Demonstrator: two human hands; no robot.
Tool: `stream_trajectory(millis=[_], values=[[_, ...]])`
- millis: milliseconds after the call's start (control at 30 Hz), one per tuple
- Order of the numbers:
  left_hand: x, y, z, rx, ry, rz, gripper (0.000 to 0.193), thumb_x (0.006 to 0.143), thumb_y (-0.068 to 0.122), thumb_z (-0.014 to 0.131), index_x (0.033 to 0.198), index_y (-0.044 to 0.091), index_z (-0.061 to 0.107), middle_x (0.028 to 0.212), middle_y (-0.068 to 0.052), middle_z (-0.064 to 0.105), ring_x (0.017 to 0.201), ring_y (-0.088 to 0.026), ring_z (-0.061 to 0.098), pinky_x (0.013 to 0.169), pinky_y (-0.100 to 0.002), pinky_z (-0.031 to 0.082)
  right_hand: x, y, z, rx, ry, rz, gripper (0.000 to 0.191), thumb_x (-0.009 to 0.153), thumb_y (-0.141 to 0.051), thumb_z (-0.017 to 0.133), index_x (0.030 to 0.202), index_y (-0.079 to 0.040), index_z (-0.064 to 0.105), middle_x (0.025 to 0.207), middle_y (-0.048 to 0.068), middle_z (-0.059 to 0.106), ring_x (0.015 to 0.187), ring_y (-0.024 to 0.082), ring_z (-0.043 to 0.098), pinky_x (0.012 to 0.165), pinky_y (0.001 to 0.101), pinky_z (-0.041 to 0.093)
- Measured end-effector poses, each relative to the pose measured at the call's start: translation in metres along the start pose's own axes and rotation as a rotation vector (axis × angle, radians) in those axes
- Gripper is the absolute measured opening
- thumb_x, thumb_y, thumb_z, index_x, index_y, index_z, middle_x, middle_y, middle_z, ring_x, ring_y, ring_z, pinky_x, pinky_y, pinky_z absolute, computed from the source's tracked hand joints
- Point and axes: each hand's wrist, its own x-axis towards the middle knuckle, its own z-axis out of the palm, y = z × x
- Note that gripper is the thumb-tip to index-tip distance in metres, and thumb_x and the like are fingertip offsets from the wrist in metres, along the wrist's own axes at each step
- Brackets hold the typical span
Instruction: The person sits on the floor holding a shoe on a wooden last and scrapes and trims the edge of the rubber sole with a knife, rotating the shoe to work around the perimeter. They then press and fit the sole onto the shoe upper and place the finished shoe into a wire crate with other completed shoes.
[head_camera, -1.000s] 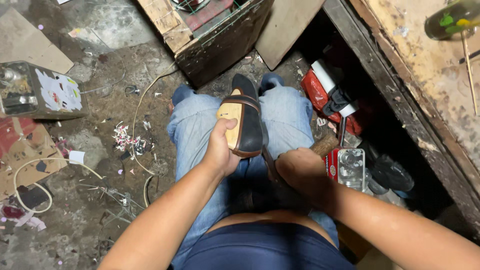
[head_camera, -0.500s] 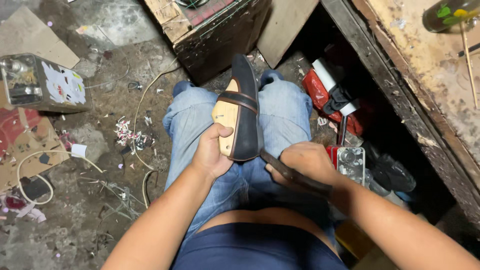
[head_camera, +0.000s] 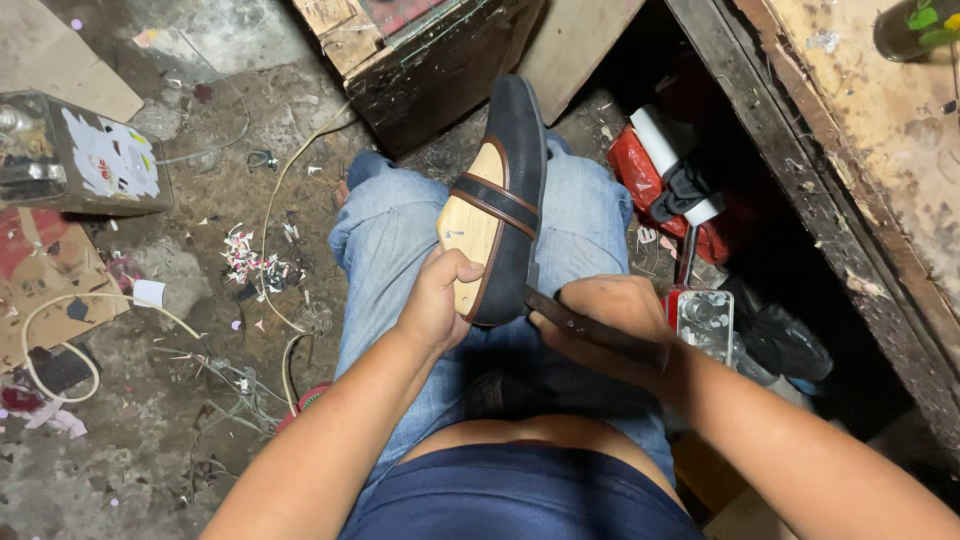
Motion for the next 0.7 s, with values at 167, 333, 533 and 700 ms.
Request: stream_trajectory(millis=[167, 333, 533, 700], values=[[0.0, 0.001, 0.003, -0.02, 0.014, -0.025, 0.058, 0.078, 0.006, 0.048, 0.134, -0.007, 0.054, 0.118, -0.016, 0.067, 0.104, -0.026, 0.067, 0.094, -0.038, 0.056, 0.0, 0.001, 0.002, -0.1, 0.064, -0.074, 0.032, 0.082, -0.024, 0.078, 0.065, -0.009, 0.056, 0.057, 0.011, 0.056, 0.052, 0.034, 0.059, 0.048, 0.046, 0.045], [-0.003, 0.001, 0.002, -0.05, -0.01, -0.023, 0.058, 0.076, 0.007, 0.049, 0.133, -0.005, 0.055, 0.118, -0.015, 0.067, 0.104, -0.025, 0.067, 0.094, -0.038, 0.056, -0.005, -0.001, -0.001, -0.014, -0.01, 0.116, 0.033, 0.086, -0.024, 0.076, 0.065, -0.008, 0.056, 0.057, 0.012, 0.056, 0.053, 0.033, 0.059, 0.049, 0.045, 0.044], [0.004, 0.004, 0.002, 0.041, 0.009, -0.045, 0.056, 0.075, 0.008, 0.049, 0.128, -0.007, 0.058, 0.11, -0.016, 0.068, 0.095, -0.026, 0.069, 0.086, -0.038, 0.058, 0.003, -0.005, -0.002, 0.119, 0.039, 0.073, 0.032, 0.088, -0.022, 0.075, 0.067, -0.007, 0.056, 0.059, 0.013, 0.053, 0.054, 0.033, 0.057, 0.051, 0.0444, 0.041], [0.005, 0.009, 0.01, 0.004, 0.007, -0.063, 0.055, 0.075, 0.009, 0.05, 0.127, -0.006, 0.058, 0.109, -0.016, 0.068, 0.095, -0.027, 0.069, 0.085, -0.039, 0.059, 0.007, -0.001, -0.002, 0.078, 0.064, 0.102, 0.036, 0.086, -0.024, 0.076, 0.063, -0.008, 0.054, 0.057, 0.011, 0.054, 0.051, 0.03, 0.058, 0.048, 0.0433, 0.043]])
